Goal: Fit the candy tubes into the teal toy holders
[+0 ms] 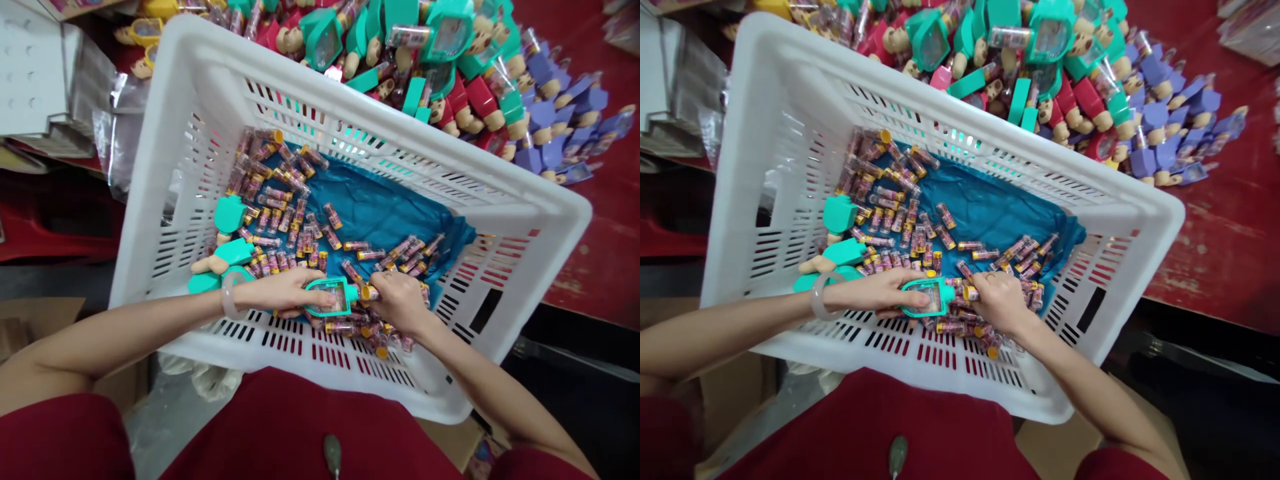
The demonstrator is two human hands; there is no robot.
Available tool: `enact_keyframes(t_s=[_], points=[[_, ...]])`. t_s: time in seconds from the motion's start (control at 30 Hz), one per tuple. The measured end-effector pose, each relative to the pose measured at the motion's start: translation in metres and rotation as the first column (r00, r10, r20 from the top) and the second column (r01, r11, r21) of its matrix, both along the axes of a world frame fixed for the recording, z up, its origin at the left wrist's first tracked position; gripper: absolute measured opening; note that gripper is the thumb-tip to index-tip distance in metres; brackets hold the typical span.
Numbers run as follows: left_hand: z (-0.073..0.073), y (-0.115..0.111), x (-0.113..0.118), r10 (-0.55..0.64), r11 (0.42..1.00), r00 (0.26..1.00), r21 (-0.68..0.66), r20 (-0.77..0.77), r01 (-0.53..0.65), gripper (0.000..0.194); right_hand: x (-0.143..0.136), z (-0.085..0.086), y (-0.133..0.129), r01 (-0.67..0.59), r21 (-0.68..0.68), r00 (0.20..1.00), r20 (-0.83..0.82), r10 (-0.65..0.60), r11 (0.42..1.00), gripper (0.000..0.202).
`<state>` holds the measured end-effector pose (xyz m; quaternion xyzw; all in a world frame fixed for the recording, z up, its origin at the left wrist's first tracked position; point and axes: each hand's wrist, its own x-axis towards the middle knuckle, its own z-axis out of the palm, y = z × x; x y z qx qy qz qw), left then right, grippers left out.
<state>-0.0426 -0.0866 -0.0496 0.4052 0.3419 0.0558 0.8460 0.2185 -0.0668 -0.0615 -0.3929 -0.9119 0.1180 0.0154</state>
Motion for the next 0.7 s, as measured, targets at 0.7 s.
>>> enact_keyframes(t_s=[0.7], points=[[-0.004,-0.01,0.008,-0.158,0.854,0.987,-0.506,-0.029,0.122,0.038,-0.027,0.005,-0.037,-0.158,0.025,0.983,0.102,0.155,0.987,0.019]])
